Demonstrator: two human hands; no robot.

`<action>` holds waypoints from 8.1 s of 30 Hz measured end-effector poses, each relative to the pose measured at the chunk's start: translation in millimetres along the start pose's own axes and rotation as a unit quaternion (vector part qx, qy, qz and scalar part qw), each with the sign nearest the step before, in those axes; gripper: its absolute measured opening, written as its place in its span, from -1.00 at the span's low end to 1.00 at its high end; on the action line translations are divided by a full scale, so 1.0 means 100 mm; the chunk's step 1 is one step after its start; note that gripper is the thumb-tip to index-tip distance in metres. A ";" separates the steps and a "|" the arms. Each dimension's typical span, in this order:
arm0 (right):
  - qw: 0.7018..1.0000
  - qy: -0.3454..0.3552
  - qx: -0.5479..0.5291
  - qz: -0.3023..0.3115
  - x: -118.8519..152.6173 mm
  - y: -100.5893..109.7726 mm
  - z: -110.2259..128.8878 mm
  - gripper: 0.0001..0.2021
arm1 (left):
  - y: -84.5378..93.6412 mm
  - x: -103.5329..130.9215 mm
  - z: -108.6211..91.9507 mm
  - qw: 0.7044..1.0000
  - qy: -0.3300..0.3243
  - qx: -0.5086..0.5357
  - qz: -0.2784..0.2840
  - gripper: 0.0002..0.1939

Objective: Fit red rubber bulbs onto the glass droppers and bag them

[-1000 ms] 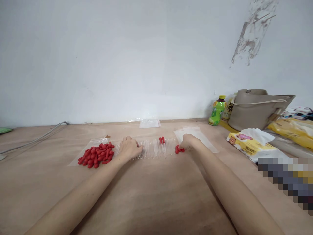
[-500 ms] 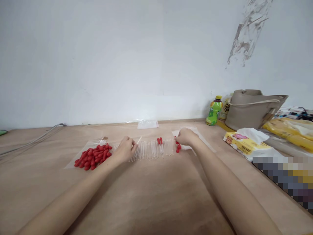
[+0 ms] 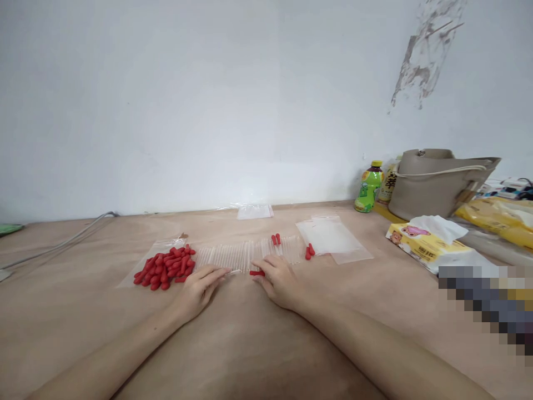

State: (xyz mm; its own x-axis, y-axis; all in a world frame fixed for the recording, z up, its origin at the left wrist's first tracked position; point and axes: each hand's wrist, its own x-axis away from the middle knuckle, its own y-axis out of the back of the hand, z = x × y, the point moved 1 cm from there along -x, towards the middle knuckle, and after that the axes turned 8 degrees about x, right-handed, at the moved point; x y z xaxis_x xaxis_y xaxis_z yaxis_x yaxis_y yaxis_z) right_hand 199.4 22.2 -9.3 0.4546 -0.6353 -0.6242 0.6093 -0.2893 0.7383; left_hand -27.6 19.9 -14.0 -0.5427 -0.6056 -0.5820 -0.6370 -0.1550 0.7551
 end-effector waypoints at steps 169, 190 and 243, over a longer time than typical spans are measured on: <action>0.995 -0.049 -0.041 -0.079 -0.09 0.05 -0.19 -0.82 | -0.03 -0.12 0.06 0.998 -0.011 -0.066 -0.007 -0.84; 0.999 0.030 0.007 -0.036 -0.01 0.17 0.10 -0.81 | -0.13 -0.05 0.05 0.998 -0.048 -0.043 0.006 -0.66; 0.992 0.116 -0.005 -0.057 0.01 0.00 -0.09 -0.83 | -0.10 -0.09 -0.04 0.990 -0.087 -0.102 -0.036 -0.88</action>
State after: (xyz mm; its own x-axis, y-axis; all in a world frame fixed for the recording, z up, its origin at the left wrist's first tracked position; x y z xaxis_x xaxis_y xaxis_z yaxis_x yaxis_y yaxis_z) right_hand 205.9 27.9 -12.3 0.5190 -0.4161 -0.7466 0.6713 -0.3422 0.6574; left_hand -13.9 23.6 -15.1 -0.5965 -0.4470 -0.6666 -0.5632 -0.3586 0.7445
